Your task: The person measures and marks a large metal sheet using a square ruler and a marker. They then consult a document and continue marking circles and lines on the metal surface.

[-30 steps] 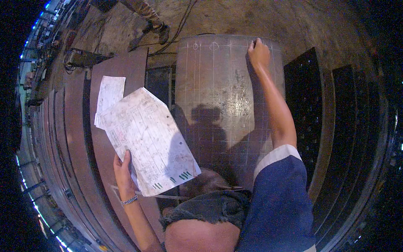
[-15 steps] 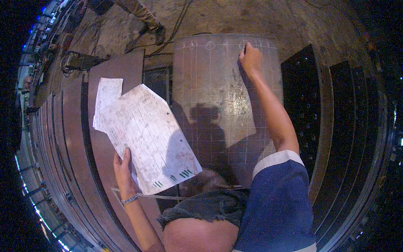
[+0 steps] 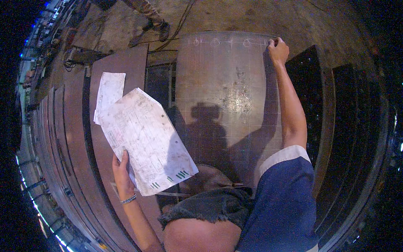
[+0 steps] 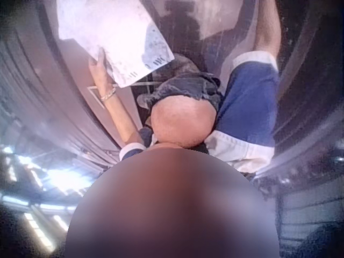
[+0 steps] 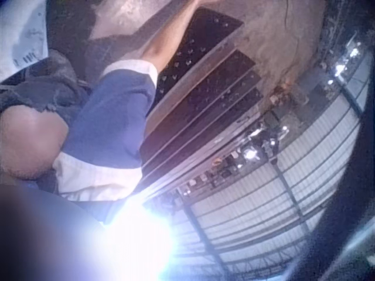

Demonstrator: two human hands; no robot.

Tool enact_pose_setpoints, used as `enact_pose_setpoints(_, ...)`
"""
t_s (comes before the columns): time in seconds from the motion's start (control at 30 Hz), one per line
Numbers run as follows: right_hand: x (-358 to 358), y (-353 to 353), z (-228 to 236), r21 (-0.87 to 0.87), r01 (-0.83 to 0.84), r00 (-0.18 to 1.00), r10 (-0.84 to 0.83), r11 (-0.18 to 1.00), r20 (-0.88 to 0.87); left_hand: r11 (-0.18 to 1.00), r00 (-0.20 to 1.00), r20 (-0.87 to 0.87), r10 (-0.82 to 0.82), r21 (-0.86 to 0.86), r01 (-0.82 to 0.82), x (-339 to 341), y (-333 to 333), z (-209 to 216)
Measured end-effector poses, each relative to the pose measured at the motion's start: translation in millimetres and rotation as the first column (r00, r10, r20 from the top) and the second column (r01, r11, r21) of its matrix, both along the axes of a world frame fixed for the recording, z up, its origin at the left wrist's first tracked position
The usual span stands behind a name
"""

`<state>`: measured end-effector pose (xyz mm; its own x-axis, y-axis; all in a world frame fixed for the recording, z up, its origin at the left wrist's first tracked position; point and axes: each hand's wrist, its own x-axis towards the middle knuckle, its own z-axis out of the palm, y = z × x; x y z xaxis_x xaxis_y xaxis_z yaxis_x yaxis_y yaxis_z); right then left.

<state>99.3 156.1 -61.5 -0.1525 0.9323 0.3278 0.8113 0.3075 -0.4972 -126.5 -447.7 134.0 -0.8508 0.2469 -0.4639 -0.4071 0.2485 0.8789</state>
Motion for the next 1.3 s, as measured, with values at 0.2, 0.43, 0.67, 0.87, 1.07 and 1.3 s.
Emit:
enact_pose_setpoints(0.2, 2.8, -3.1, 9.2, -0.046, -0.052, 0.998, 0.054, 0.998, 0.035, 1.0, 0.999, 0.041, 0.015, 0.016, -0.015, -0.4, -1.8, -5.2)
enact_pose_setpoints(0.43, -2.7, -14.7, 6.4, 0.066, -0.099, 0.994, 0.096, 0.993, 0.041, 1.0, 1.0, 0.011, 0.01, 0.002, -0.01, -1.4, -4.1, -6.8)
enact_pose_setpoints(0.67, -5.3, -21.1, 17.5, 0.062, -0.102, 0.991, 0.096, 0.993, 0.088, 0.998, 1.0, 0.015, -0.014, 0.062, 0.013, -3.7, -6.0, -12.4)
enact_pose_setpoints(0.87, -9.8, -27.6, 22.1, 0.054, -0.112, 0.99, 0.106, 0.992, 0.095, 0.999, 1.0, 0.012, -0.006, 0.047, 0.006, -3.5, -4.9, -10.8)
enact_pose_setpoints(1.07, -8.1, -25.9, 16.6, 0.084, -0.121, 0.987, 0.111, 0.989, 0.115, 0.998, 1.0, 0.016, -0.005, 0.055, 0.004, -1.5, -3.4, -7.5)
enact_pose_setpoints(1.3, -9.1, -24.9, 17.0, 0.045, -0.142, 0.982, 0.135, 0.989, 0.136, 0.998, 1.0, 0.015, -0.02, 0.053, 0.019, -0.6, 0.3, -3.5)
